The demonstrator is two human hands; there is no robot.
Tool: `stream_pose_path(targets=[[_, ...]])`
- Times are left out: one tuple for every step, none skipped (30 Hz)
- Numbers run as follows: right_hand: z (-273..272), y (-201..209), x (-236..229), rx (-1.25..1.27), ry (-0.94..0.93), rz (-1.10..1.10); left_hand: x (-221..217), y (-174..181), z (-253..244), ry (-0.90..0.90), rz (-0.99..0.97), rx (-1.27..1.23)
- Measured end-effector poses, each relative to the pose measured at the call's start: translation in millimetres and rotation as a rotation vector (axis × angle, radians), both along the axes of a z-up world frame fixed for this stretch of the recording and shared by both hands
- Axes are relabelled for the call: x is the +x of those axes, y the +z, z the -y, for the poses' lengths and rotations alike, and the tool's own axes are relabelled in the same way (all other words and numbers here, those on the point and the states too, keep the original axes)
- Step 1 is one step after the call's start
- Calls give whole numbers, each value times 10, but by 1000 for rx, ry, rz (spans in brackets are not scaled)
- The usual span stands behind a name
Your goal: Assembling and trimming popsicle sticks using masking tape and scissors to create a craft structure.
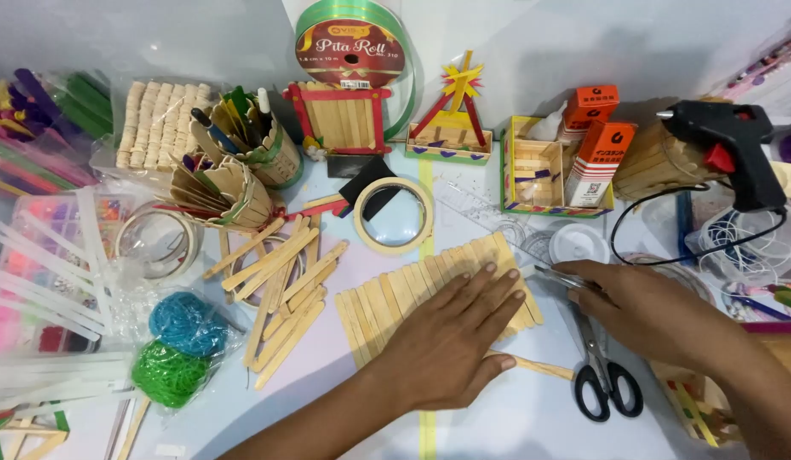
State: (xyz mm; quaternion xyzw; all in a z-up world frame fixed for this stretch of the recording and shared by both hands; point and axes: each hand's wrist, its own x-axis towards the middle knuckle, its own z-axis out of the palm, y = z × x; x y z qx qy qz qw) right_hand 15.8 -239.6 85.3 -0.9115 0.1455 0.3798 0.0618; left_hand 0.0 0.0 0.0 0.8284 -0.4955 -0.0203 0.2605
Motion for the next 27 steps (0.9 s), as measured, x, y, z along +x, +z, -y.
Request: stream_pose_path(targets=[[-14, 23, 10, -1, -3, 3, 15, -52, 27, -3, 3, -1], [-26, 44, 22, -11, 9, -6, 30, -105, 57, -6, 26, 18], [-33, 64, 26, -21, 17, -16, 43, -158, 91, -13, 48, 37], [-22, 78, 24, -22, 12, -15, 47, -184, 103, -18, 49, 36], [-19, 85, 22, -24, 16, -6, 46, -211, 104, -18, 41, 58], [-18, 91, 20, -25, 20, 3, 45, -240, 103, -18, 33, 79], [-9, 89, 23, -24, 20, 1, 42, -236, 100, -19, 31, 81], [-3, 87, 26, -48, 40, 1, 38, -232, 93, -13, 43, 73], [5, 87, 31, -74, 62, 3, 36, -229, 91, -6, 57, 64], [50, 49, 7, -74, 62, 3, 35, -236, 86, -6, 56, 64], [96, 14, -14, -27, 41, 74, 33, -241, 83, -8, 55, 71], [141, -20, -35, 20, 19, 146, 32, -245, 79, -11, 54, 78], [122, 17, -50, 19, 20, 147, 29, -242, 68, -10, 55, 77], [103, 54, -66, 37, 11, 151, 26, -240, 57, -12, 41, 86], [84, 91, -80, 54, 4, 154, 19, -238, 46, -13, 26, 96], [107, 59, -139, 53, 7, 154, 8, -217, 17, -10, 26, 95], [127, 25, -197, 73, 22, 99, -4, -197, -17, -17, 14, 74], [148, -10, -255, 93, 36, 45, -16, -178, -49, -24, 1, 54], [189, -91, -342, 94, 38, 45, -22, -155, -85, -23, 2, 54], [231, -173, -428, 85, 127, -17, -28, -133, -121, -37, -4, 37], [268, -257, -516, 77, 217, -80, -42, -112, -162, -50, -11, 20], [261, -289, -571, 78, 221, -81, -53, -95, -189, -47, -13, 21], [257, -317, -625, 68, 247, -92, -66, -76, -213, -78, -44, 24], [251, -344, -681, 58, 273, -103, -80, -57, -239, -108, -74, 27], [296, -432, -737, 59, 279, -103, -107, -65, -237, -102, -75, 29], [339, -518, -794, 80, 355, -131, -134, -71, -236, -117, -76, 20], [383, -602, -840, 101, 435, -157, -162, -75, -237, -128, -76, 12]])
